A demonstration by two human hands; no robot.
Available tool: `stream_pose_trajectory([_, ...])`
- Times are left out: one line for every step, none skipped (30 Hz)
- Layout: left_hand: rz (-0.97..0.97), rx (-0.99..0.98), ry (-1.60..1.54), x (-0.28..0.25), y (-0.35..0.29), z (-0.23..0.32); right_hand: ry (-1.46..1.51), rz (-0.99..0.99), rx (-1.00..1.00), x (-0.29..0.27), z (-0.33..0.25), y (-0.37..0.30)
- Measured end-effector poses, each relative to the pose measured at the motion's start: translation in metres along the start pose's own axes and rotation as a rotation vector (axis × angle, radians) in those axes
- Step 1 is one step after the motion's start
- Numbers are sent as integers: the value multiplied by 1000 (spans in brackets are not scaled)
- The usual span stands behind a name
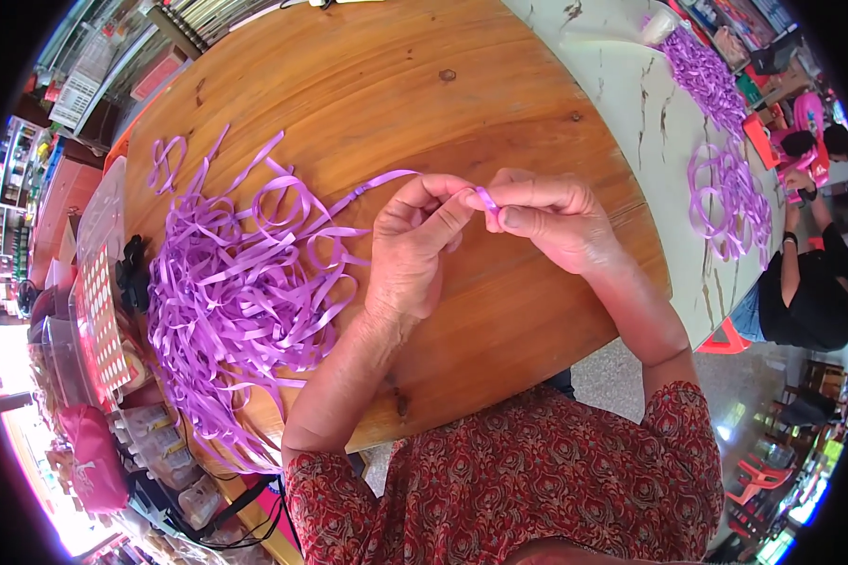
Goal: The person picks up purple ribbons one by one from a pile on a wooden table and ties a knot at one end of each ribbon by hand.
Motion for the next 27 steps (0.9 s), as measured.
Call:
stream_pose_trajectory([22, 42, 5, 1, -1, -2, -88, 27, -33, -1, 1, 0])
stream_pose_trajectory([43, 83, 9, 3, -1, -3, -177, 55, -65, -2, 0, 0])
stream_pose_trajectory([39, 81, 9, 7, -2, -5, -179, 59, -66, -2, -1, 1])
stream_pose_trajectory([68, 129, 50, 10, -3, -3, -388, 77, -146, -2, -5, 1])
stream_pose_trajectory([97, 178, 91, 11, -5, -2, -597, 96, -225, 0, -9, 0])
stream_pose_trajectory([95, 174, 91, 11, -4, -5, -598, 100, -224, 0, -8, 0])
stream_pose_trajectory([96, 247, 186, 9, -5, -5, -696, 121, -268, 2, -10, -1])
stream_pose_trajectory([98, 319, 281, 8, -6, -5, -794, 142, -311, 4, -11, -2])
stream_pose_trajectory([97, 317, 282, 7, -7, -6, -793, 144, -311, 4, -10, -1])
stream_pose_trajectory([104, 293, 284, 6, -7, -8, -883, 142, -375, 5, -12, -2])
stream_pose_trajectory([112, 270, 286, 5, -7, -10, -973, 140, -440, 5, -13, -2])
stream_pose_trajectory([110, 266, 286, 6, -7, -10, -974, 143, -437, 3, -13, -2])
stream_pose_trajectory([113, 264, 270, 8, -7, -9, -1120, 125, -508, 4, -14, -2])
stream_pose_trajectory([116, 261, 254, 9, -7, -9, -1265, 105, -577, 5, -14, -3])
stream_pose_trajectory([112, 256, 254, 9, -6, -11, -1268, 110, -573, 5, -12, -4])
stream_pose_trajectory([121, 296, 289, 9, -5, -11, -1306, 122, -609, 7, -10, -5])
stream_pose_trajectory([130, 335, 324, 9, -4, -11, -1344, 134, -646, 9, -9, -5])
stream_pose_trajectory([129, 331, 324, 6, -2, -13, -1344, 137, -642, 10, -9, -5])
stream_pose_trajectory([119, 413, 406, 4, -2, -11, -1331, 149, -621, 12, -7, -5])
stream_pose_trajectory([109, 494, 488, 3, -2, -8, -1319, 161, -600, 14, -7, -5])
stream_pose_trajectory([111, 489, 489, 2, -2, -8, -1316, 163, -594, 15, -6, -5])
stream_pose_trajectory([115, 520, 571, 4, -2, -5, -1297, 167, -586, 14, -7, -3])
stream_pose_trajectory([120, 550, 653, 6, -3, -3, -1278, 172, -579, 14, -9, -3])
stream_pose_trajectory([120, 545, 653, 7, -4, -3, -1277, 174, -574, 15, -11, -4])
stream_pose_trajectory([118, 545, 654, 7, -4, -2, -1227, 170, -511, 14, -12, -2])
stream_pose_trajectory([117, 546, 655, 7, -4, -2, -1177, 167, -448, 13, -12, -2])
stream_pose_trajectory([118, 544, 656, 7, -5, -3, -1175, 166, -447, 15, -12, -3])
Point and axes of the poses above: each hand's wrist, its own y-axis towards the middle knuckle, its own x-axis out of the palm, z = x × y, the point moved 4 cm from there along y, towards the middle knuckle, and after that the axes turned 2 degrees about -x, right-handed, at the moved point
